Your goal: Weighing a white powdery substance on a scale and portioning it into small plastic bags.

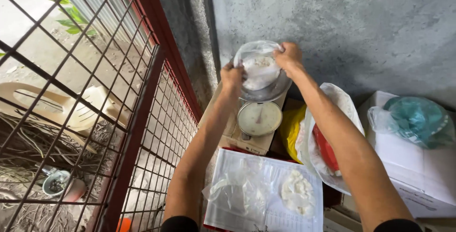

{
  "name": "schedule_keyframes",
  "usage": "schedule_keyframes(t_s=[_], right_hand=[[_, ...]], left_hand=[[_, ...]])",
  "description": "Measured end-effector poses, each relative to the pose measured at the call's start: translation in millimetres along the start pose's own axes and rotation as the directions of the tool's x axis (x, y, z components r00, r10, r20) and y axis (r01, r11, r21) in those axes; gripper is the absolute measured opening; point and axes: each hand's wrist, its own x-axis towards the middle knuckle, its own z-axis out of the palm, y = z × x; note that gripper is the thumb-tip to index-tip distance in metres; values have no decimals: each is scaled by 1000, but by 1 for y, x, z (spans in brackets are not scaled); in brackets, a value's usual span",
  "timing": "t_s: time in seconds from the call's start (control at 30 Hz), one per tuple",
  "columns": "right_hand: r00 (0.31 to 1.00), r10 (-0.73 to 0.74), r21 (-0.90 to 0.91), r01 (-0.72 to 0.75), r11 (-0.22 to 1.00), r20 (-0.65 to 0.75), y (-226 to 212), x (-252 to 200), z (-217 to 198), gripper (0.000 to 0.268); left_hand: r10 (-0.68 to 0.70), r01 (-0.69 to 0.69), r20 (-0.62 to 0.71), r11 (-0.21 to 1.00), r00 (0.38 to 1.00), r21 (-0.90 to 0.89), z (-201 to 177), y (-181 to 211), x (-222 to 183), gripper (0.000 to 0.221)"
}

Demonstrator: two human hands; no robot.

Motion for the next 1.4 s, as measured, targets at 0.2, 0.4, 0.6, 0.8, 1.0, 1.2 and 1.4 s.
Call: schedule_keyframes(t_s=[0.2, 0.4, 0.6, 0.8, 1.0, 1.2, 1.4], right_hand=[[987, 111, 387, -149, 910, 121, -64, -41, -58, 7], [959, 206, 484, -276, 831, 193, -40, -54, -54, 10], [938, 198, 567, -331, 754, 285, -50, -76, -59, 20], [937, 222, 585, -343, 735, 270, -33, -63, -50, 16], [962, 186, 620, -271, 737, 200, -50, -59, -60, 12], [973, 159, 669, -232, 706, 169, -83, -56, -76, 7], [985, 152, 719, -166, 675, 86, -104, -35, -101, 10]], left_hand=[[79, -22, 177, 952, 981, -305, 3, 44, 22, 8], [-41, 49, 62, 991, 997, -121, -6, 38, 5, 15], [-258, 255, 62, 966, 964, 45, 17, 102, -88, 28], [-83, 126, 226, 975, 971, -182, -2, 46, -22, 13], [-153, 156, 43, 983, 987, -98, 11, 95, -58, 11], [-19, 62, 116, 921, 993, -384, 12, 90, -19, 8], [149, -108, 130, 954, 980, -279, 18, 141, -44, 8]])
